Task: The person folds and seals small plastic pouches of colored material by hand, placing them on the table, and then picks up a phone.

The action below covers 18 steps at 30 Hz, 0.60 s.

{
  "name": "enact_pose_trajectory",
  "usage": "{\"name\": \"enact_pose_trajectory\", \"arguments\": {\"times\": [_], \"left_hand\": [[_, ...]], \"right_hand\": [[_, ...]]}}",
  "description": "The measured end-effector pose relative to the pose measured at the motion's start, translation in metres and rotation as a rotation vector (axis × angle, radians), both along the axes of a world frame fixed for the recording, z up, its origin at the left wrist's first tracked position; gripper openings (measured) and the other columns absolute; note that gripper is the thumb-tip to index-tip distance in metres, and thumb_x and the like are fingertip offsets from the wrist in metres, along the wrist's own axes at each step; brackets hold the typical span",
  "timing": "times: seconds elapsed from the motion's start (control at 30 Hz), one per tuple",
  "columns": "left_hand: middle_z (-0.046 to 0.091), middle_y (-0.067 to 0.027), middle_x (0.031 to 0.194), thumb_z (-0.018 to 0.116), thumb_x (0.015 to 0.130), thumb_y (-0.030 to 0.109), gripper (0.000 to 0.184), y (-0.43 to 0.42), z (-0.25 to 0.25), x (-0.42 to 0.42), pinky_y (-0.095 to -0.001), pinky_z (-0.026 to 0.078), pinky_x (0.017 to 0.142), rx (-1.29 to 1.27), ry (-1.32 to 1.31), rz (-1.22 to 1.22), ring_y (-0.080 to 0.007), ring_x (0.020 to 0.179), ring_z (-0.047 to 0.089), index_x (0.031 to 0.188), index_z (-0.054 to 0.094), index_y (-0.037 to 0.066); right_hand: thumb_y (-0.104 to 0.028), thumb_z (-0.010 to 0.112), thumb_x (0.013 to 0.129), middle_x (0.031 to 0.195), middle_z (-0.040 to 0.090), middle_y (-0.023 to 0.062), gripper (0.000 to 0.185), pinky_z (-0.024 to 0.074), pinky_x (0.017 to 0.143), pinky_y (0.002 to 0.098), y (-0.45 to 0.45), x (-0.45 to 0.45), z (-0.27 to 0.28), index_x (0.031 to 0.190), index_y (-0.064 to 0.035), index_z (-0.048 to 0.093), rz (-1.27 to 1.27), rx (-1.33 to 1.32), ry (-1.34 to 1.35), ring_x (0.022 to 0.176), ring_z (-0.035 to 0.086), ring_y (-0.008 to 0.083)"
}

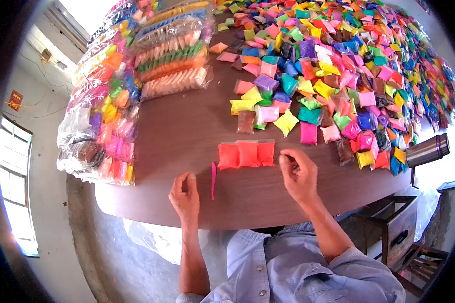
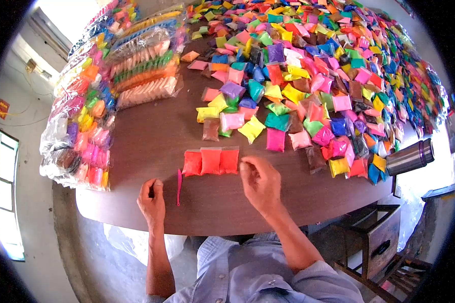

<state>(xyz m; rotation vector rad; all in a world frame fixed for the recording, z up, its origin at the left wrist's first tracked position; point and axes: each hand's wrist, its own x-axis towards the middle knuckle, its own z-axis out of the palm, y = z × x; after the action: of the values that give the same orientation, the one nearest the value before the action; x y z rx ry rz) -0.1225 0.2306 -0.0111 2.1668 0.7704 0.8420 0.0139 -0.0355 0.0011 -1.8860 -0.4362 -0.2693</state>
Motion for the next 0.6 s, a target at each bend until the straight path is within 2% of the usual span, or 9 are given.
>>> {"name": "enact_pose_trajectory", "arguments": {"times": [0.03, 0.13, 0.17, 0.2, 0.27, 0.3, 0.4, 0.43, 0.6], "left_hand": [[0.074, -0.0099, 0.090, 0.071, 0.099, 0.015, 0.014, 0.000, 0.001, 0.000, -0.0325, 0.054, 0.073, 0.001, -0.001, 0.000, -0.0170, 0.080, 0.067, 0.103, 0.074, 0.002], [0.076, -0.0136, 0.092, 0.071, 0.098, 0.011, 0.012, -0.002, 0.003, -0.001, -0.0336, 0.054, 0.073, -0.008, 0.015, 0.005, -0.0204, 0.079, 0.069, 0.104, 0.074, 0.001], [0.076, -0.0133, 0.092, 0.071, 0.098, 0.011, 0.012, -0.001, 0.003, 0.000, -0.0332, 0.054, 0.073, -0.011, 0.014, 0.002, -0.0202, 0.079, 0.069, 0.104, 0.074, 0.001], [0.076, -0.0131, 0.092, 0.071, 0.099, 0.011, 0.012, -0.002, 0.003, 0.000, -0.0327, 0.053, 0.072, -0.014, 0.015, -0.001, -0.0199, 0.079, 0.069, 0.104, 0.074, 0.001], [0.076, -0.0127, 0.092, 0.071, 0.099, 0.012, 0.012, -0.001, 0.002, -0.001, -0.0325, 0.053, 0.071, -0.001, 0.003, -0.014, -0.0196, 0.079, 0.068, 0.104, 0.074, 0.001], [0.076, -0.0122, 0.092, 0.071, 0.099, 0.012, 0.012, 0.000, 0.001, 0.000, -0.0323, 0.053, 0.071, 0.008, -0.012, -0.021, -0.0193, 0.079, 0.068, 0.104, 0.074, 0.002], [0.077, -0.0115, 0.093, 0.071, 0.098, 0.012, 0.011, 0.002, -0.002, -0.003, -0.0324, 0.053, 0.070, -0.026, 0.000, -0.023, -0.0181, 0.079, 0.068, 0.104, 0.074, 0.002], [0.077, -0.0115, 0.093, 0.071, 0.098, 0.012, 0.011, 0.001, -0.001, -0.002, -0.0324, 0.053, 0.070, -0.024, -0.001, -0.023, -0.0181, 0.079, 0.068, 0.104, 0.074, 0.002], [0.075, -0.0106, 0.089, 0.071, 0.098, 0.011, 0.011, 0.000, 0.001, 0.000, -0.0326, 0.052, 0.068, 0.050, -0.053, -0.016, -0.0162, 0.076, 0.066, 0.103, 0.074, 0.001]], "right_hand": [[-0.005, 0.071, 0.096, 0.092, 0.071, 0.0116, 0.012, 0.0529, 0.065, 0.0297, -0.010, -0.005, 0.002, 0.107, -0.0003, 0.071, -0.008, 0.018, 0.118, 0.076, 0.068, 0.0166], [-0.004, 0.070, 0.096, 0.090, 0.070, 0.0097, 0.013, 0.0530, 0.066, 0.0294, -0.036, -0.014, -0.011, 0.108, 0.0001, 0.071, -0.064, -0.021, 0.150, 0.076, 0.067, 0.0143], [-0.004, 0.070, 0.098, 0.092, 0.067, 0.0013, 0.015, 0.0429, 0.060, 0.0214, -0.039, -0.015, -0.015, 0.112, -0.0011, 0.071, -0.045, 0.005, 0.083, 0.072, 0.054, 0.0037], [-0.004, 0.070, 0.098, 0.092, 0.067, 0.0013, 0.015, 0.0429, 0.060, 0.0214, -0.039, -0.016, -0.012, 0.112, -0.0011, 0.071, -0.049, 0.008, 0.083, 0.072, 0.054, 0.0037], [-0.006, 0.074, 0.091, 0.097, 0.071, 0.0133, 0.023, 0.0563, 0.074, 0.0375, -0.033, -0.017, 0.000, 0.113, -0.0030, 0.070, -0.009, -0.122, 0.005, 0.085, 0.070, 0.0278], [-0.010, 0.078, 0.087, 0.104, 0.072, 0.0137, 0.029, 0.0567, 0.083, 0.0432, -0.028, -0.014, 0.000, 0.115, -0.0063, 0.071, 0.001, -0.172, -0.011, 0.095, 0.069, 0.0348], [-0.013, 0.080, 0.084, 0.107, 0.071, 0.0122, 0.032, 0.0567, 0.087, 0.0444, -0.008, -0.008, 0.010, 0.114, -0.0086, 0.071, 0.025, -0.242, -0.235, 0.099, 0.068, 0.0349], [-0.017, 0.084, 0.081, 0.115, 0.069, 0.0089, 0.038, 0.0549, 0.092, 0.0461, -0.002, -0.007, 0.008, 0.116, -0.0115, 0.071, 0.055, -0.253, -0.237, 0.108, 0.066, 0.0331], [-0.024, 0.086, 0.079, 0.126, 0.063, 0.0045, 0.041, 0.0477, 0.102, 0.0484, 0.029, -0.004, 0.009, 0.117, -0.0165, 0.070, 0.138, -0.388, -0.329, 0.120, 0.061, 0.0299]]}}
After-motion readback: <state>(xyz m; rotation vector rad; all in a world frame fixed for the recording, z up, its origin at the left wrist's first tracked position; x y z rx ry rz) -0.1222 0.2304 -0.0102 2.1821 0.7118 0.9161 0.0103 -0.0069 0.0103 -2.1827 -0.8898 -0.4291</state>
